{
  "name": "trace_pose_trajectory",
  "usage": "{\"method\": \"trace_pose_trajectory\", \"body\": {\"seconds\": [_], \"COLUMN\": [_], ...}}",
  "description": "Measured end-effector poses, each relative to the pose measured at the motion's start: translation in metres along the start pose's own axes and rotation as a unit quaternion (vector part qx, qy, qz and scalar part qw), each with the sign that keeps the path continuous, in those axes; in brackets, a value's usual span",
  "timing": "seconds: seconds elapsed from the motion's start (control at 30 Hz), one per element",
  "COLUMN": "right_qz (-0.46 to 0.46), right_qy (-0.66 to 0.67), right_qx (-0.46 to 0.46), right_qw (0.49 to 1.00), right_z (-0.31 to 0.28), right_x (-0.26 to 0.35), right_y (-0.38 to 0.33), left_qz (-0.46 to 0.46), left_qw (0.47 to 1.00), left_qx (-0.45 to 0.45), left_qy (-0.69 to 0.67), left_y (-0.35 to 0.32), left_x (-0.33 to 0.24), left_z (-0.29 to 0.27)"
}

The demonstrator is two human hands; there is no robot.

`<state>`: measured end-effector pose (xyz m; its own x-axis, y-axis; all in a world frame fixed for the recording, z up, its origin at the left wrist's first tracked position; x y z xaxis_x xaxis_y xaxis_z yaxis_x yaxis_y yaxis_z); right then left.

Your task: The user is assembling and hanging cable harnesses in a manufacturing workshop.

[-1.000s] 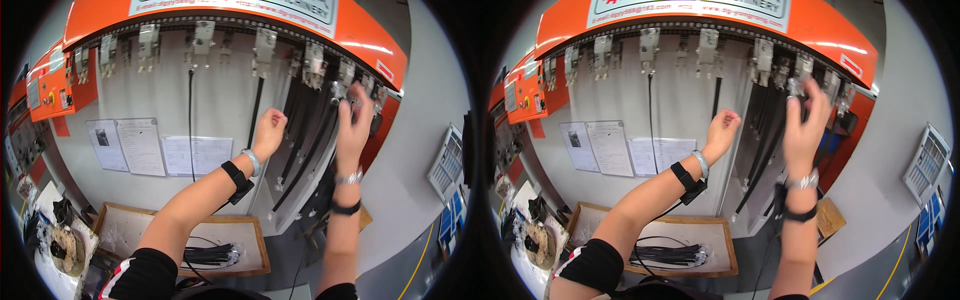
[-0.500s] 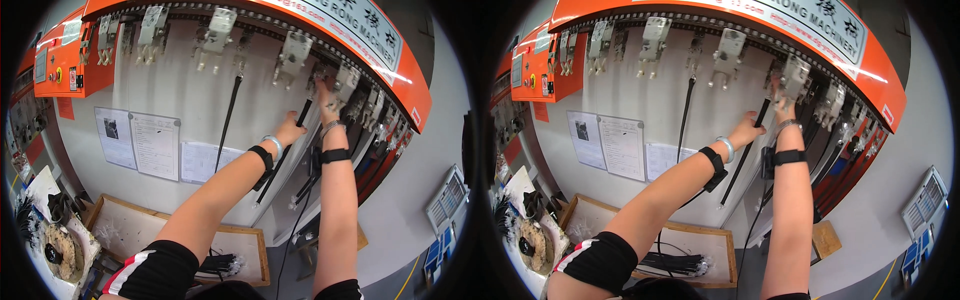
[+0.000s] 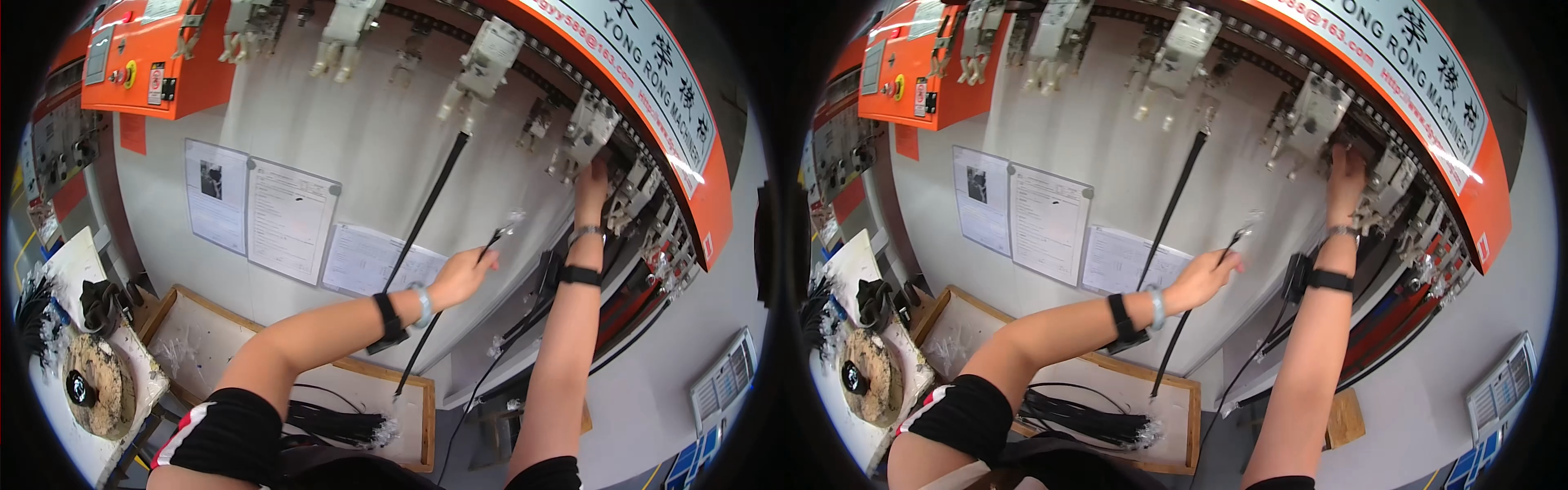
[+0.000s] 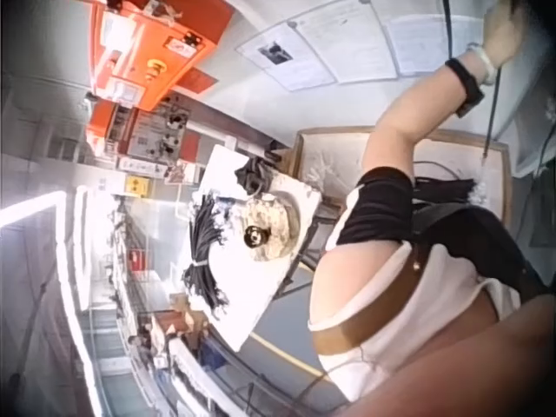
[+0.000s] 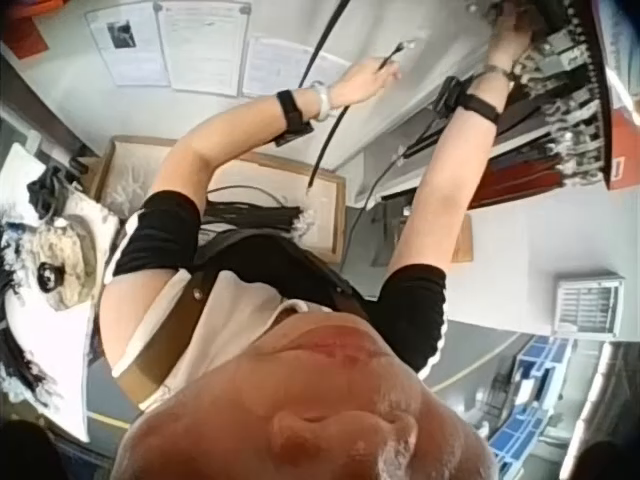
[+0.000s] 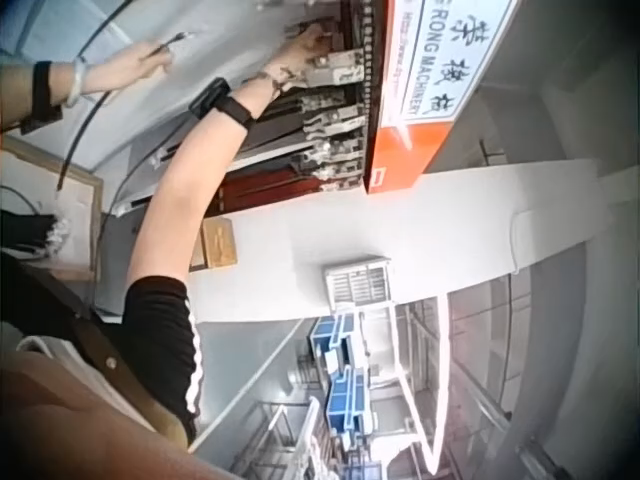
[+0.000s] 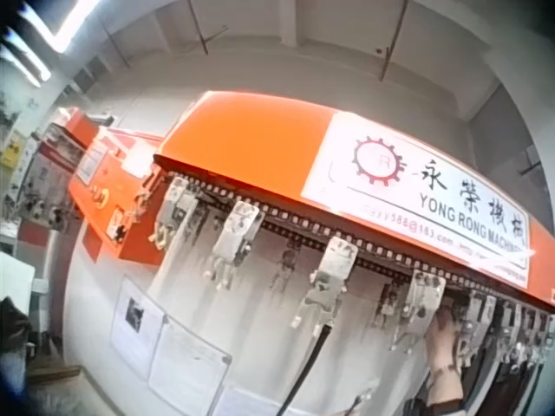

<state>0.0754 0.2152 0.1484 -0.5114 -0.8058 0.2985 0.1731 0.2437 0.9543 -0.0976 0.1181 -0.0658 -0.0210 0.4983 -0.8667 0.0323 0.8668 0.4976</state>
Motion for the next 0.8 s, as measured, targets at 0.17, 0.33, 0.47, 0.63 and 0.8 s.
{"method": "trace_pose_trajectory", "body": {"seconds": [0.17, 0.33, 0.47, 0.63, 0.8], "right_qz": [-0.139, -0.071, 0.127, 0.086, 0.063], "right_qy": [-0.046, 0.133, 0.322, 0.354, 0.245], "right_qx": [-0.037, 0.130, 0.249, 0.205, 0.173], "right_qw": [0.989, 0.980, 0.905, 0.909, 0.952], "right_z": [0.024, 0.120, 0.163, 0.158, 0.151], "right_x": [0.102, 0.159, 0.135, 0.153, 0.141], "right_y": [-0.104, -0.097, -0.044, -0.035, -0.100], "left_qz": [0.159, 0.278, 0.111, 0.101, -0.006], "left_qw": [0.965, 0.906, 0.986, 0.989, 0.982], "left_qx": [-0.201, -0.289, -0.069, -0.105, -0.121], "left_qy": [0.056, 0.132, -0.106, -0.016, -0.145], "left_y": [-0.026, 0.022, 0.057, 0.039, -0.024], "left_x": [-0.037, -0.055, -0.053, -0.048, -0.002], "left_z": [-0.096, -0.144, -0.116, -0.118, -0.132]}}
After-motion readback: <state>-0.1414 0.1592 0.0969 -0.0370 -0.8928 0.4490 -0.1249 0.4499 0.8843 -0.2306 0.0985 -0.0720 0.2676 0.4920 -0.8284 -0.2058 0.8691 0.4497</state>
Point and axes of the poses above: each hand's wrist, its own y-axis towards the middle knuckle, its own z-axis out of the palm, x = y × z, the point moved 6 cm from there along y, towards the middle knuckle, and after that the axes turned 8 degrees about -y, right-handed, at the moved point
